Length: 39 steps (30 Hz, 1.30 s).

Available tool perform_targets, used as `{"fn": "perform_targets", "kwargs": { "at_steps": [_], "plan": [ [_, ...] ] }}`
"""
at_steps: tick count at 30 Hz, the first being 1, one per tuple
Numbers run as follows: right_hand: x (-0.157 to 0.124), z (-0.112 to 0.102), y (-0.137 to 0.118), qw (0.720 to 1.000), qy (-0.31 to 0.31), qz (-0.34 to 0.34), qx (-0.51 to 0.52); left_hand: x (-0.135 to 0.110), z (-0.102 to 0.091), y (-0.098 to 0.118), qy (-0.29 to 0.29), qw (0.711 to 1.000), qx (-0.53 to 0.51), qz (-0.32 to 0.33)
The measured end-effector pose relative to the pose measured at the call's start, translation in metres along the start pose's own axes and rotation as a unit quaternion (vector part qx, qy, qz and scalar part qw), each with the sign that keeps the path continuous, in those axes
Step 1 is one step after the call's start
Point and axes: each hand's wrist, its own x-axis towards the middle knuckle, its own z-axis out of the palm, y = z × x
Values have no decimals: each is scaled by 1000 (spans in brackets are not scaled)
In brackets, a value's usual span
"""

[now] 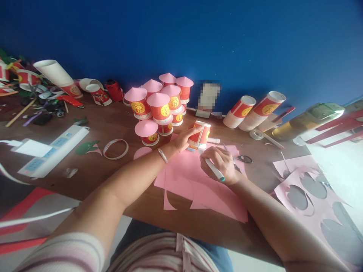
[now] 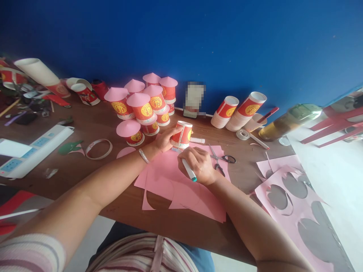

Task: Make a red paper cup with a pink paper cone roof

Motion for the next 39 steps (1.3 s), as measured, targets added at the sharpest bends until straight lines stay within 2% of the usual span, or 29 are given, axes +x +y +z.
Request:
{"fn": "perform_targets", "kwargs": {
  "at_steps": [10, 20, 25, 39],
  "plan": [
    [-2, 1, 1, 1000, -5, -4, -2, 2, 2, 2, -15, 999, -35, -4],
    [1, -1, 3, 1000, 5, -5, -18, 8, -4, -4, -1, 999, -34, 18],
    [3, -2, 3, 1000, 18, -3, -17, 10, -9, -8, 2, 999, -33, -8],
    [4, -1, 2, 1000, 23, 7, 10, 12, -9, -10, 7, 997, -80, -9]
  ]
}}
